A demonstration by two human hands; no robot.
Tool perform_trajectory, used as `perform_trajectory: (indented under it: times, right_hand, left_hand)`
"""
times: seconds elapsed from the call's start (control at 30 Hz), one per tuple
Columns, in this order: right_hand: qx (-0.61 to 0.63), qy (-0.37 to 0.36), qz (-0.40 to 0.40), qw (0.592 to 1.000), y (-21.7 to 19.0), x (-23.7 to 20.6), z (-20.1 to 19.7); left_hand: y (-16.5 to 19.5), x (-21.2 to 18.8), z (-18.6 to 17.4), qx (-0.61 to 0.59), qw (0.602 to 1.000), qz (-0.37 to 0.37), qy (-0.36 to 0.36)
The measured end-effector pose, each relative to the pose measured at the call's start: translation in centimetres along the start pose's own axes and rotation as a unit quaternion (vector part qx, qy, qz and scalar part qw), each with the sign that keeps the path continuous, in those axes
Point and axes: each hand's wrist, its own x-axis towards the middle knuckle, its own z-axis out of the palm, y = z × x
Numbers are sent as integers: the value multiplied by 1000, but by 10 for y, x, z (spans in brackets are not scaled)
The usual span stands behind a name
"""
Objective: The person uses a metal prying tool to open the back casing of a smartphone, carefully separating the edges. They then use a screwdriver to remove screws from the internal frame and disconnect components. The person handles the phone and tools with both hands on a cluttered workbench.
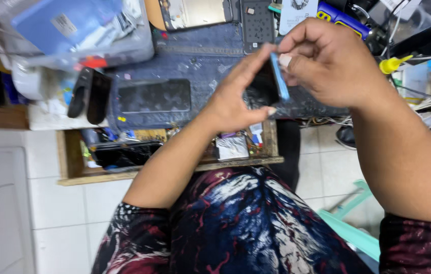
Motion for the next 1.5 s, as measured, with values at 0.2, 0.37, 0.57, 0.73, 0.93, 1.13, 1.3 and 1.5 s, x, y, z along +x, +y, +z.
perform_trajectory:
  times: [0.2,0.37,0.57,0.73,0.93,1.13,1.3,1.5]
  right_hand:
    - [-123,114,-275,947,-2,-22,49]
    - [-180,164,-246,938,-8,-26,88]
    - [-275,184,-220,918,-17,-25,109]
    - [-290,179,-205,917,-16,-26,114]
    - [-287,178,-219,915,-18,-25,112]
    - [-268,175,-217,922,-15,-23,112]
    - [-266,176,-242,916,-19,-20,108]
    - [-173,170,-21,970,16,-22,10]
  left_hand:
    - [-15,-4,-45,-586,808,-58,-15]
    - [-22,-11,-45,-632,774,-38,-11]
    - [-36,-20,-30,-675,736,-36,23]
    - [-46,-25,-22,-700,713,-25,20]
    - [-53,-26,-21,-698,715,-23,16]
    - [-54,-27,-23,-694,719,-34,17]
    - [-46,-20,-25,-697,716,-43,23]
    - [-33,-15,-30,-684,719,-78,94]
